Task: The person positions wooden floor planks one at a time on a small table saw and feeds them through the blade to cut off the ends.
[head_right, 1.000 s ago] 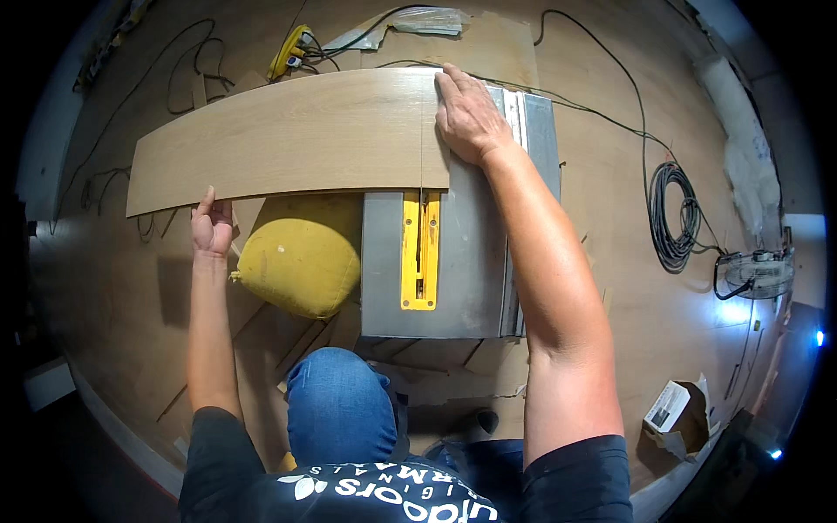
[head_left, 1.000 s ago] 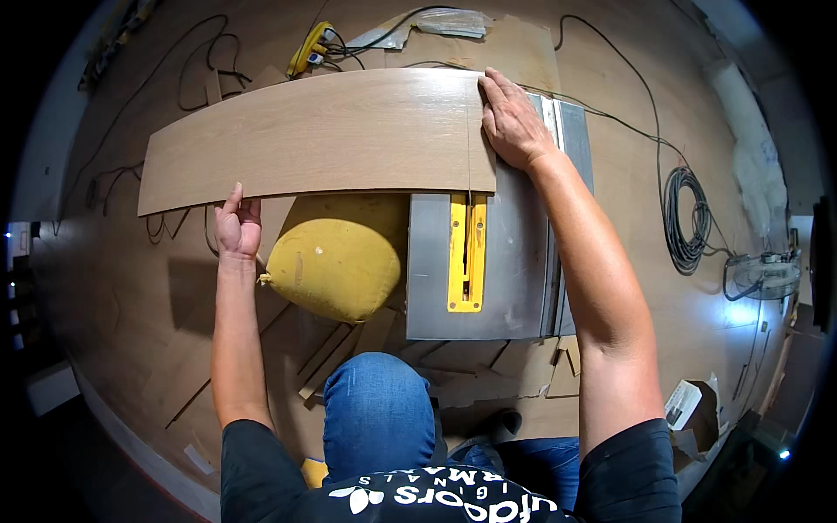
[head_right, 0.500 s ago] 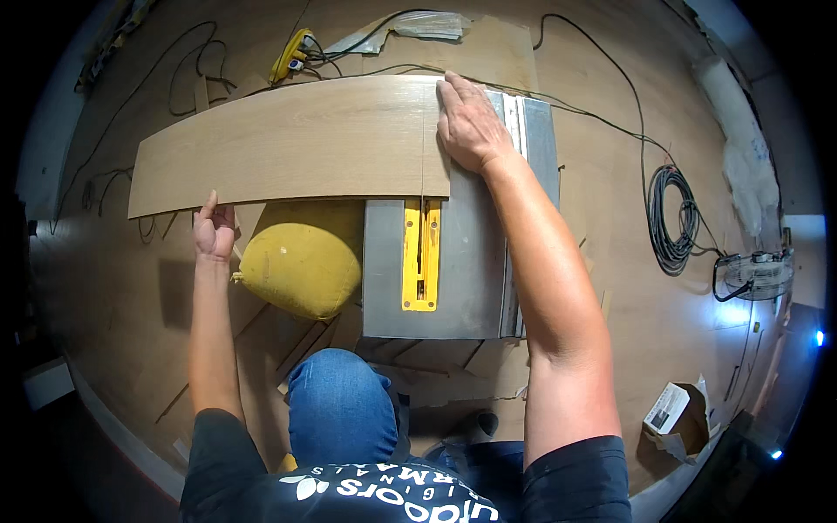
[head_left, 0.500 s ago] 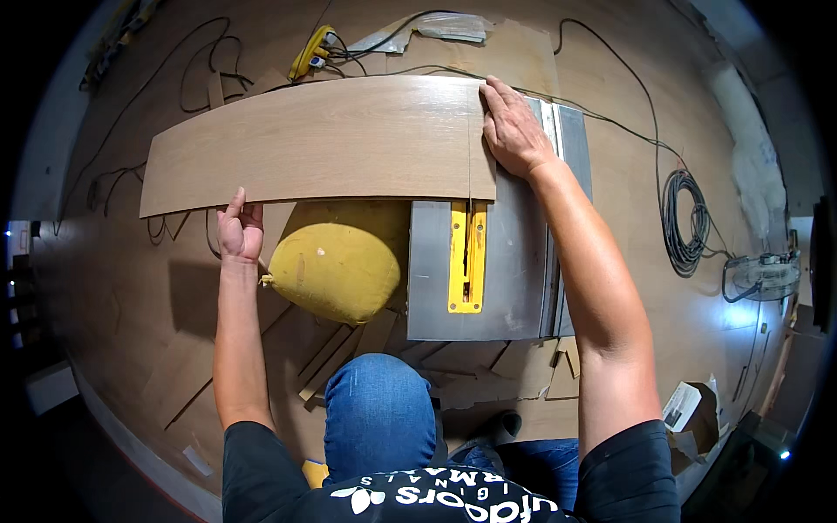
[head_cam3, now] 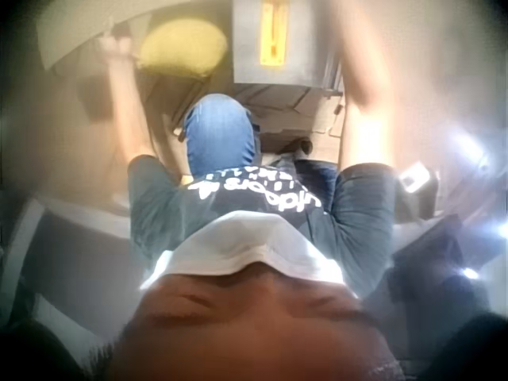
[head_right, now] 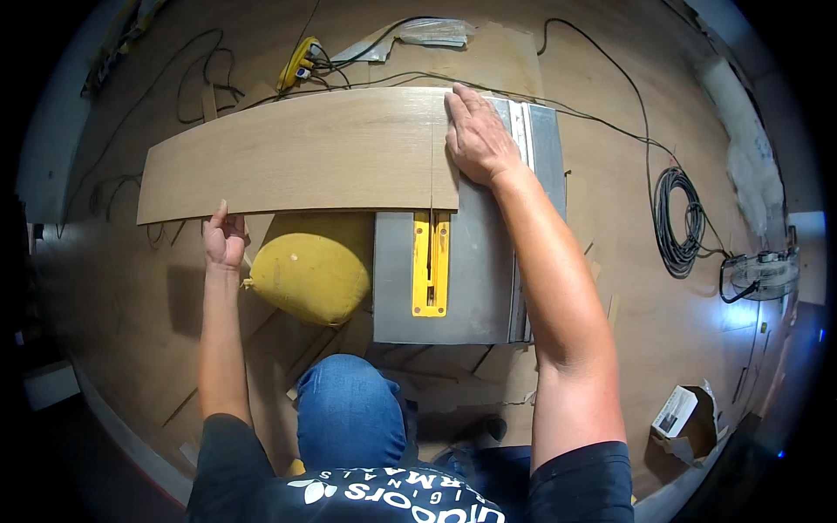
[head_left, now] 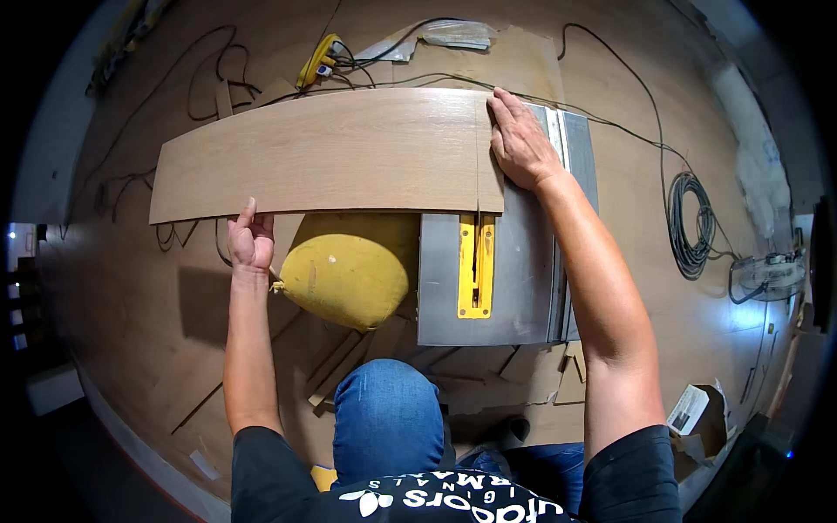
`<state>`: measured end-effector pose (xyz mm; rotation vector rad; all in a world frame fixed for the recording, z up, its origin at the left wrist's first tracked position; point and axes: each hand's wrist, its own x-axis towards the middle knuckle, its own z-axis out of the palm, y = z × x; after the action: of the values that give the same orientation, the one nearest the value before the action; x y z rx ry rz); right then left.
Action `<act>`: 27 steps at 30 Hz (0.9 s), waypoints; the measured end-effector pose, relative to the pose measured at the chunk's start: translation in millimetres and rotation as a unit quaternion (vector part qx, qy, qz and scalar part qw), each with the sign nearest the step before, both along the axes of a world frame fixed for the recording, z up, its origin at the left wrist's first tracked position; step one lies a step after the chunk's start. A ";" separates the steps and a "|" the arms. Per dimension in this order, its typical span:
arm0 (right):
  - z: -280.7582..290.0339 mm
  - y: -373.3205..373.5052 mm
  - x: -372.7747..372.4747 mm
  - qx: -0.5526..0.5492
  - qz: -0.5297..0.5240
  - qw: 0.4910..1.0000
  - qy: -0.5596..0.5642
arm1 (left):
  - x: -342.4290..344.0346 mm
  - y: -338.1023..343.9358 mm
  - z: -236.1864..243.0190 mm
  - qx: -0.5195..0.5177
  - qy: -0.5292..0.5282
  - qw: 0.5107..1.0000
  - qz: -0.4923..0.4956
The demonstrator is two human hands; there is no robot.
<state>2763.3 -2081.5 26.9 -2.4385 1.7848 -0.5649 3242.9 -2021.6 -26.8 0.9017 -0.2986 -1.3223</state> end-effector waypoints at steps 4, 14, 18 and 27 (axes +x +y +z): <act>-3.3 1.1 -2.9 -0.010 -0.003 1.000 0.001 | -1.3 -0.3 -0.5 0.001 -0.003 1.000 0.011; 0.5 4.0 -0.7 -0.004 0.001 1.000 -0.013 | -2.2 0.5 5.4 0.009 -0.009 1.000 0.008; -0.5 3.4 -1.8 -0.002 0.002 1.000 -0.010 | -3.7 1.7 8.8 0.021 -0.014 1.000 0.008; 4.0 5.2 0.1 0.002 -0.007 1.000 0.007 | 5.3 -0.2 0.6 0.042 -0.055 0.997 0.021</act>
<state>2763.4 -2076.2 30.9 -2.4364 1.8073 -0.5459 3248.1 -2021.8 -26.2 1.0494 -0.3094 -1.2556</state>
